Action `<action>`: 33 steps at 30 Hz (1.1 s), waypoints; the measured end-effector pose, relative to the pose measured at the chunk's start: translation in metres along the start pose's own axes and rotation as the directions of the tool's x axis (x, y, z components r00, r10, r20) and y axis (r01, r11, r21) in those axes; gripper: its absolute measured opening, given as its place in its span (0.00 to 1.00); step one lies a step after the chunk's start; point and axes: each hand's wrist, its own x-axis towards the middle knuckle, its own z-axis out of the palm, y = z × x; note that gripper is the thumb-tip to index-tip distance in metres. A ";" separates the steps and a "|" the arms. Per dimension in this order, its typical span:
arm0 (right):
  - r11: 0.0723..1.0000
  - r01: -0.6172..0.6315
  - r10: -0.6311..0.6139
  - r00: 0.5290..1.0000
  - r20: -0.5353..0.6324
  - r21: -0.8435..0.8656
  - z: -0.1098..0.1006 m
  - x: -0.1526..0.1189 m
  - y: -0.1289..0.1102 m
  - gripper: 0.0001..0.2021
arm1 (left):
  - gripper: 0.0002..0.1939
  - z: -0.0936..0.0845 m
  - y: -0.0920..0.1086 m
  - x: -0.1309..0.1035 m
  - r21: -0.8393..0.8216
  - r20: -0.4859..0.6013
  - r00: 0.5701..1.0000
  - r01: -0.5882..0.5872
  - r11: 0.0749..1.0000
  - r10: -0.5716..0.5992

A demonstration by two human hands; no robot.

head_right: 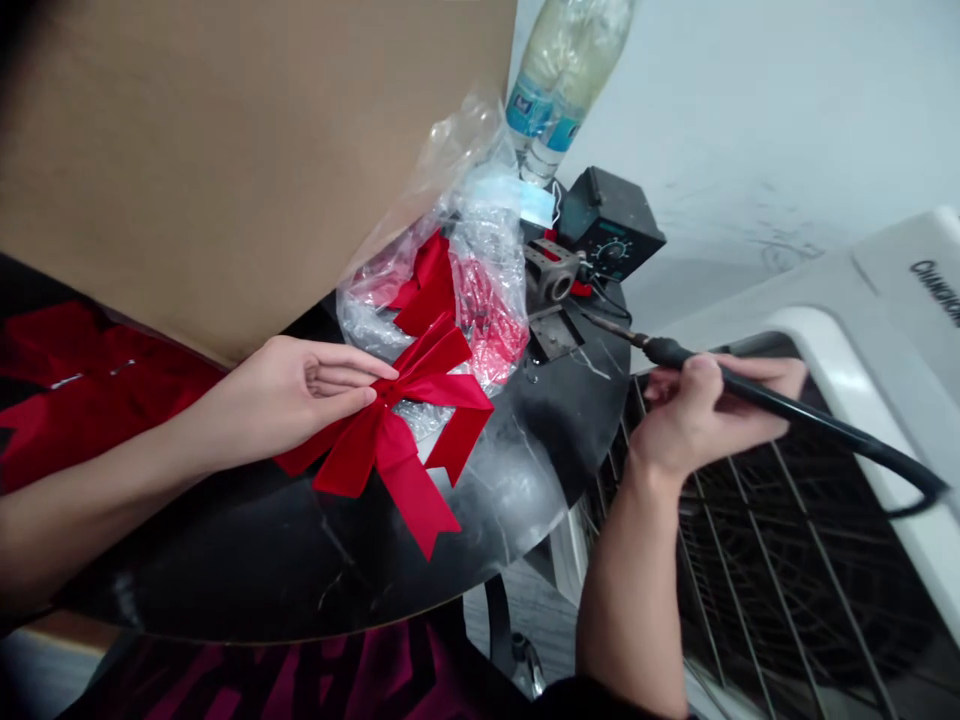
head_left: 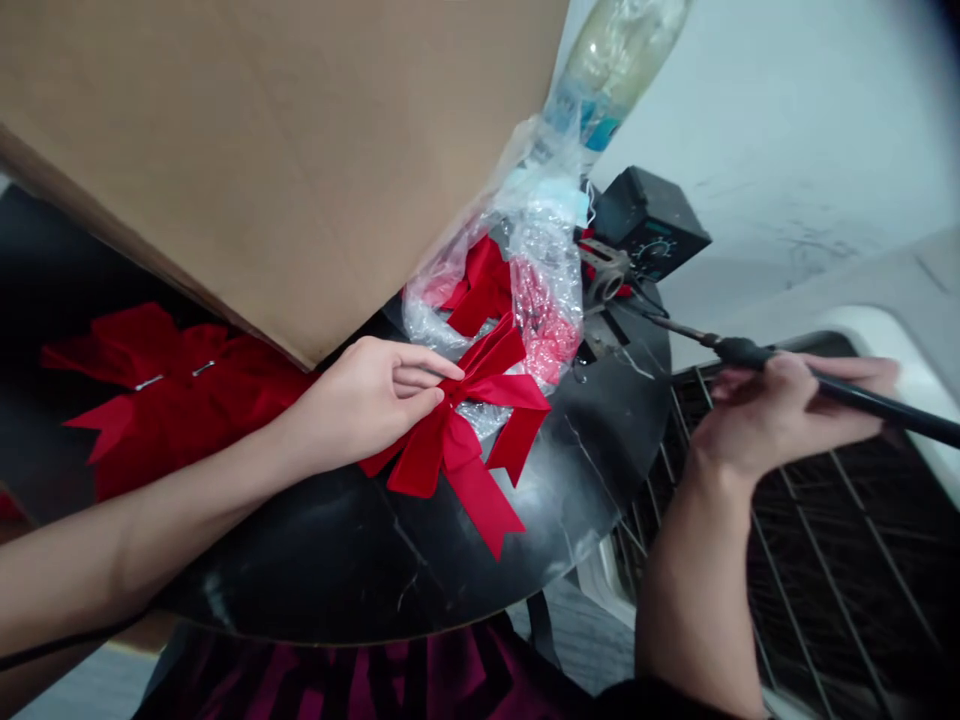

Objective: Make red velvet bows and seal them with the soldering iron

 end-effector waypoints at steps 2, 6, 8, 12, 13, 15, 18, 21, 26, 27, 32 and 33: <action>0.999 -0.003 0.005 0.999 -0.045 0.043 0.012 0.001 0.007 0.15 | 0.11 0.000 -0.002 0.000 -0.021 0.008 1.000 -0.006 1.000 0.006; 0.997 -0.052 0.050 0.997 0.052 0.051 0.028 -0.003 0.007 0.11 | 0.12 -0.001 -0.003 0.001 -0.009 0.004 1.000 -0.005 1.000 0.005; 0.998 -0.062 0.059 0.992 0.114 0.024 0.035 -0.003 0.010 0.09 | 0.13 0.000 -0.003 0.001 0.011 0.001 1.000 0.000 1.000 0.000; 0.996 -0.092 0.087 0.962 0.260 0.007 0.059 -0.001 0.027 0.10 | 0.12 0.002 -0.001 -0.001 -0.001 -0.020 1.000 0.009 1.000 -0.009; 0.994 -0.105 0.099 0.950 0.296 0.005 0.065 0.000 0.031 0.11 | 0.12 0.002 0.000 -0.002 -0.007 -0.029 1.000 0.006 1.000 -0.007; 0.991 -0.134 0.127 0.923 0.362 -0.005 0.075 0.001 0.037 0.13 | 0.12 0.002 0.000 -0.002 -0.013 -0.034 0.999 0.002 1.000 -0.002; 0.986 -0.166 0.161 0.901 0.403 -0.024 0.082 0.001 0.038 0.16 | 0.12 0.001 0.001 -0.002 -0.025 0.005 1.000 0.017 1.000 -0.017; 0.976 -0.215 0.212 0.890 0.404 -0.038 0.085 -0.002 0.034 0.18 | 0.11 0.001 0.003 -0.003 -0.055 0.015 0.999 0.049 0.997 -0.048; 0.922 -0.383 0.372 0.821 0.433 -0.066 0.086 -0.011 0.022 0.23 | 0.12 0.002 0.006 -0.005 -0.183 0.048 0.995 0.096 0.978 -0.089; 0.908 -0.411 0.401 0.804 0.439 -0.076 0.082 -0.013 0.017 0.24 | 0.13 0.002 0.007 -0.005 -0.243 0.057 0.994 0.109 0.964 -0.098; 0.864 -0.456 0.500 0.729 0.467 -0.213 0.042 -0.042 -0.042 0.16 | 0.14 -0.001 0.014 -0.007 -0.455 0.167 0.972 0.225 0.862 -0.166; 0.867 -0.433 0.499 0.732 0.465 -0.248 0.034 -0.048 -0.060 0.12 | 0.14 -0.001 0.015 -0.007 -0.459 0.183 0.968 0.240 0.855 -0.173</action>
